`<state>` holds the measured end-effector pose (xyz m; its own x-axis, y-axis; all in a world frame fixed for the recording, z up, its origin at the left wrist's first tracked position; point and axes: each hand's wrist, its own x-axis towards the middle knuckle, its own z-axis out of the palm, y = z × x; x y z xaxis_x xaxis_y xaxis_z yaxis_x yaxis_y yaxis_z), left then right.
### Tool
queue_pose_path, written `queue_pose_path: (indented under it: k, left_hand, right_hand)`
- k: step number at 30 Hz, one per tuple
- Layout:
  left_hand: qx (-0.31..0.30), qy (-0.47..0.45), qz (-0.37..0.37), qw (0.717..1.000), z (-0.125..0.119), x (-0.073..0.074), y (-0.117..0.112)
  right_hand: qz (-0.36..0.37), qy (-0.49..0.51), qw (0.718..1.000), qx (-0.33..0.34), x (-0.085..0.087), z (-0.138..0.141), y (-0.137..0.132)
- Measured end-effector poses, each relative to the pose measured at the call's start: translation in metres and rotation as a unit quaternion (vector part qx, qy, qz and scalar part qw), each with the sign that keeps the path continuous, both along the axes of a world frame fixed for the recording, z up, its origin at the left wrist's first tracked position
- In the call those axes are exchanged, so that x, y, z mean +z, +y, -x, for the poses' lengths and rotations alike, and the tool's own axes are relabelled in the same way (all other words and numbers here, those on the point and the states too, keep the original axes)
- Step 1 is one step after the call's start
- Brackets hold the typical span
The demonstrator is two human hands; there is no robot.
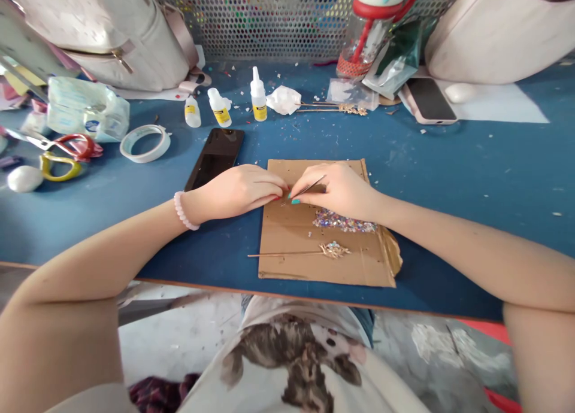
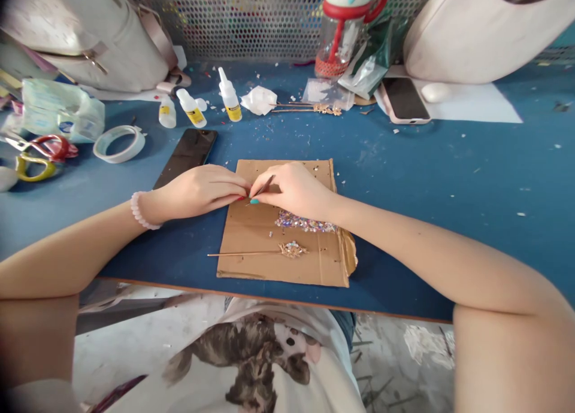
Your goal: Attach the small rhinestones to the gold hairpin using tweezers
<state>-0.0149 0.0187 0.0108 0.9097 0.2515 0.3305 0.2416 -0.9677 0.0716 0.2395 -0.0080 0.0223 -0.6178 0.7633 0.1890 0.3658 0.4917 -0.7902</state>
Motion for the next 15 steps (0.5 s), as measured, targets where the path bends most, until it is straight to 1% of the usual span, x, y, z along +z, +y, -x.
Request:
queue_pose_path:
  k: [8, 15]
  left_hand:
    - [0.004, 0.0, -0.003, 1.0, -0.0001, -0.0004, -0.0008]
    - [0.004, -0.003, -0.006, 1.0, 0.0, -0.001, 0.0]
  right_hand:
    - [0.041, -0.007, 0.999, -0.023, -0.0014, -0.0015, -0.006]
    - [0.013, -0.019, 0.999, -0.041, -0.0006, -0.0001, -0.0076]
